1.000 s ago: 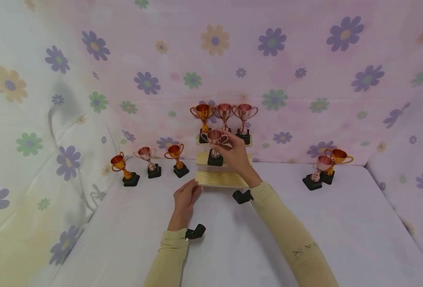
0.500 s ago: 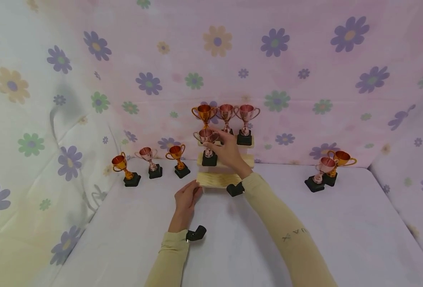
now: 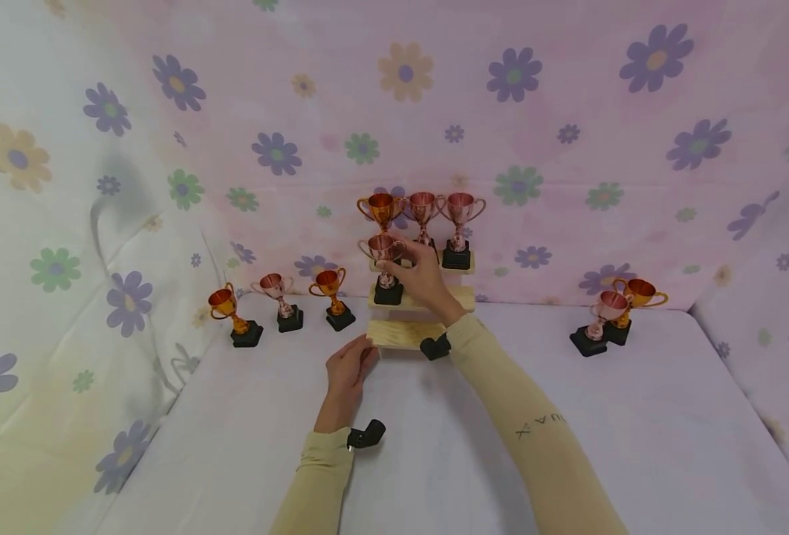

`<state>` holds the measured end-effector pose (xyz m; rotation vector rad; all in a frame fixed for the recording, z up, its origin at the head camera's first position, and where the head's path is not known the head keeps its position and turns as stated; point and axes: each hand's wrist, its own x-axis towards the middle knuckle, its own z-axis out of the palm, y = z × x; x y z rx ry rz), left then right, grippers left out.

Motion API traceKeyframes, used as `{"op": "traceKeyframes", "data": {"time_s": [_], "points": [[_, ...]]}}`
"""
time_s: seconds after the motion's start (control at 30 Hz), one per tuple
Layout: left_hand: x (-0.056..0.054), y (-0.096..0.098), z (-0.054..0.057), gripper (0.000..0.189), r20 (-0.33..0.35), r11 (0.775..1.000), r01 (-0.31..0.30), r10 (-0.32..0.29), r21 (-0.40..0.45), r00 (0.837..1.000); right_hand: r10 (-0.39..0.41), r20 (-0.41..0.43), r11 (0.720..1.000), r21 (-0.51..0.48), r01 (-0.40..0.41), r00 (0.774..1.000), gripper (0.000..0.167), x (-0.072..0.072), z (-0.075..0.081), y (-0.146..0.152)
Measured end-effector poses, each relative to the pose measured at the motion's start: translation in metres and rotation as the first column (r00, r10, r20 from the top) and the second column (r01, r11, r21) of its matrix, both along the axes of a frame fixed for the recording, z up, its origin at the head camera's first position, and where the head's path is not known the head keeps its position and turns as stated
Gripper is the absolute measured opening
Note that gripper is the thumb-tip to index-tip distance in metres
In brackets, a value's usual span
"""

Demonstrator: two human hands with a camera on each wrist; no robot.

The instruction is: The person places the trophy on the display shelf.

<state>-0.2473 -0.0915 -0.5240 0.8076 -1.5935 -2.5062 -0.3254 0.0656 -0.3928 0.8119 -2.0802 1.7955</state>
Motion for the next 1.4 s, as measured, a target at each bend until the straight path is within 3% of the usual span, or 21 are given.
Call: {"op": "traceKeyframes", "data": {"time_s": [0.37,0.57,0.7,0.8,0.93,1.2,1.4], "points": [[-0.001,0.0,-0.002,0.032,-0.002,1.0,0.002,-0.002,0.011,1.0,0.002,-0.021,0.999,-0.035,-0.003,1.0,0.05,0.001,-0.003,-0.002],[-0.001,0.0,0.0,0.031,-0.001,1.0,0.0,0.0,0.013,1.0,0.024,0.059,0.999,-0.04,-0.021,0.998,0.046,0.005,-0.004,-0.003],[-0.001,0.001,0.0,0.032,-0.001,1.0,0.0,0.0,0.009,1.0,0.038,0.094,0.999,-0.023,-0.036,0.995,0.044,0.005,-0.014,0.003],[-0.001,0.001,0.0,0.032,0.008,1.0,0.001,-0.002,0.005,1.0,0.054,0.096,0.998,-0.04,-0.05,0.994,0.053,0.002,-0.029,0.012],[-0.003,0.0,-0.001,0.032,0.014,1.0,0.0,0.0,0.003,1.0,0.04,0.084,0.996,-0.084,-0.033,0.996,0.059,0.001,-0.043,0.032],[-0.003,-0.002,-0.002,0.033,0.026,1.0,0.003,-0.004,0.007,1.0,-0.069,-0.026,0.99,-0.128,0.065,0.997,0.045,0.029,-0.041,0.095],[-0.003,0.0,-0.002,0.032,0.023,1.0,0.002,-0.002,-0.003,1.0,-0.213,-0.151,0.964,-0.194,0.183,0.965,0.041,0.057,-0.028,0.156]]}}
